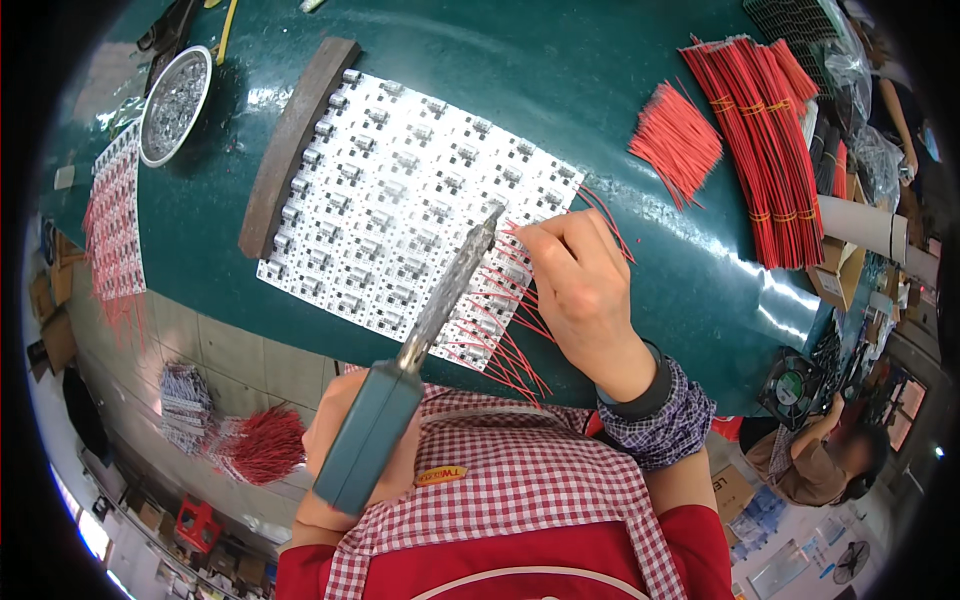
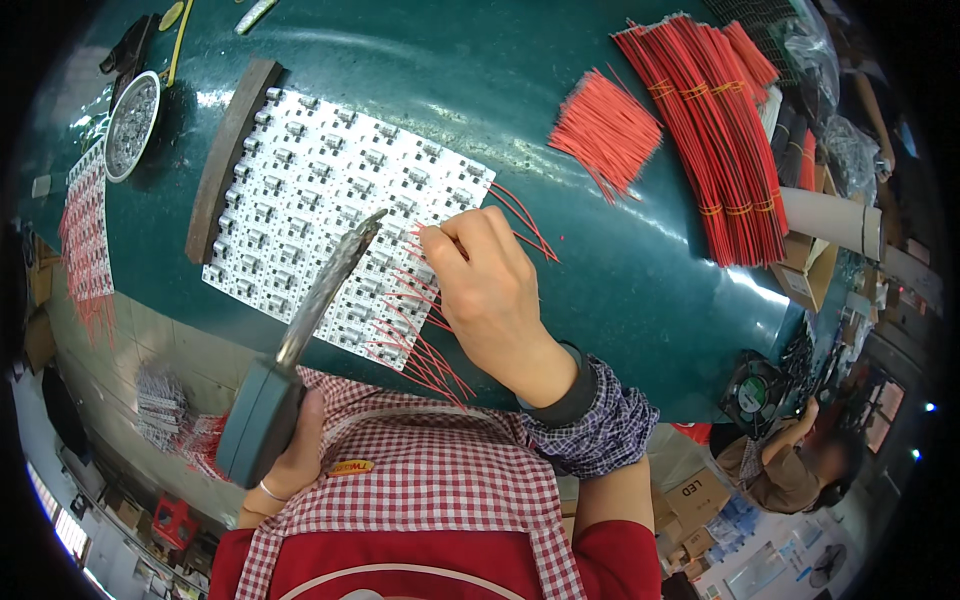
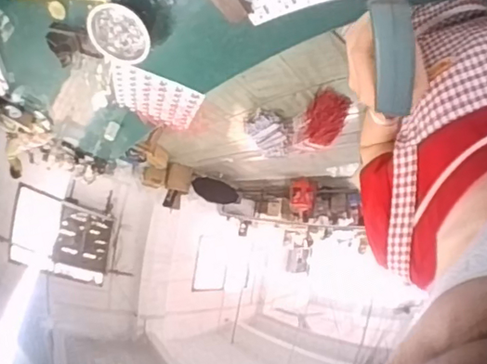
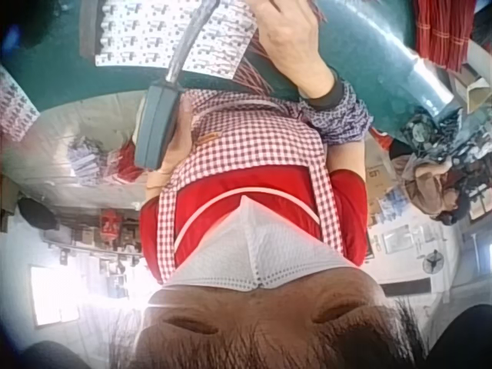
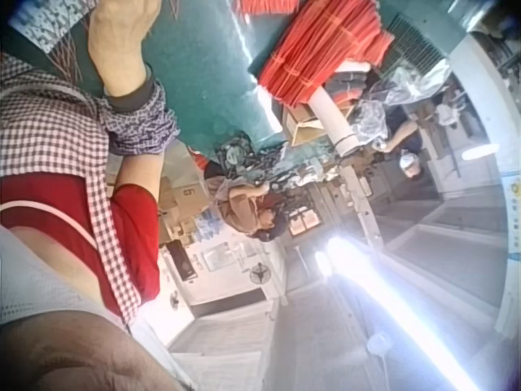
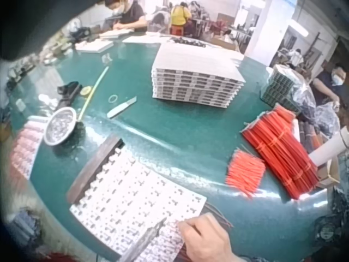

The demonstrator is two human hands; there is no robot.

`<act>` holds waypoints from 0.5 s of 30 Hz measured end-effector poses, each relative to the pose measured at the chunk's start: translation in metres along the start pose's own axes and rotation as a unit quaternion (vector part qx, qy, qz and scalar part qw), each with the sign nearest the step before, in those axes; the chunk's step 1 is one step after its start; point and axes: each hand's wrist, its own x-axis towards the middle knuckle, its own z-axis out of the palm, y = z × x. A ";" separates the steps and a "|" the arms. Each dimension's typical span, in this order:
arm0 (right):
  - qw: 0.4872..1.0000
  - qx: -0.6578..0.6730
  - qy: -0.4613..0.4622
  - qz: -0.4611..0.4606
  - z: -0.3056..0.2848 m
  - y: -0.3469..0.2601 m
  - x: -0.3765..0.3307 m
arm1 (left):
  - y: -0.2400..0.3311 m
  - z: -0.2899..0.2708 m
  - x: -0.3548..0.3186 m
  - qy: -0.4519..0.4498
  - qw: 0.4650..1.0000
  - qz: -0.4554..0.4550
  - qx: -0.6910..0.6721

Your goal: The person solders red wires onto a circuit board sheet using a soldering gun, then moves the board aside, places another circuit board sheet on the table, and straightens the wires.

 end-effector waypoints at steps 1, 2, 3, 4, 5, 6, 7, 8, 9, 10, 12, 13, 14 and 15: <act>1.000 0.001 0.001 0.001 0.001 -0.001 0.000 | 0.002 -0.003 -0.001 0.001 1.000 0.000 0.002; 1.000 0.002 0.001 0.000 0.001 -0.002 0.000 | 0.004 -0.006 -0.002 0.010 1.000 0.004 -0.022; 1.000 -0.003 0.004 0.001 0.002 -0.001 0.000 | 0.004 -0.007 -0.002 0.018 0.999 0.009 -0.047; 1.000 -0.009 0.007 0.002 0.002 -0.001 0.000 | 0.004 -0.005 -0.001 0.019 0.999 0.009 -0.047; 1.000 -0.009 0.007 0.001 0.002 -0.002 0.000 | 0.002 0.001 0.002 0.037 0.998 0.021 -0.041; 1.000 -0.018 0.015 0.000 0.001 -0.003 0.000 | 0.000 0.006 0.005 0.054 0.997 0.034 -0.037; 0.999 -0.027 0.023 -0.002 0.000 -0.004 0.000 | -0.001 0.010 0.007 0.054 0.997 0.035 -0.038; 0.999 -0.028 0.023 -0.002 -0.002 -0.003 0.001 | -0.003 0.013 0.009 0.051 0.997 0.037 -0.032; 0.999 -0.027 0.035 -0.006 -0.004 -0.004 0.003 | -0.004 0.015 0.010 0.048 0.998 0.038 -0.025; 0.999 -0.025 0.046 -0.010 -0.005 -0.004 0.003 | -0.006 0.017 0.010 0.048 0.998 0.038 -0.024; 0.999 -0.025 0.046 -0.011 -0.003 0.003 0.005 | -0.010 0.020 0.012 0.051 0.995 0.082 0.006; 0.999 -0.025 0.046 -0.012 -0.002 0.005 0.005 | -0.009 0.021 0.015 0.051 0.995 0.082 0.005; 0.999 -0.026 0.046 -0.012 -0.001 0.006 0.005 | -0.006 0.024 0.018 0.066 0.995 0.070 -0.014; 0.999 -0.023 0.037 -0.008 0.000 0.007 0.005 | -0.005 0.025 0.021 0.081 0.995 0.057 -0.033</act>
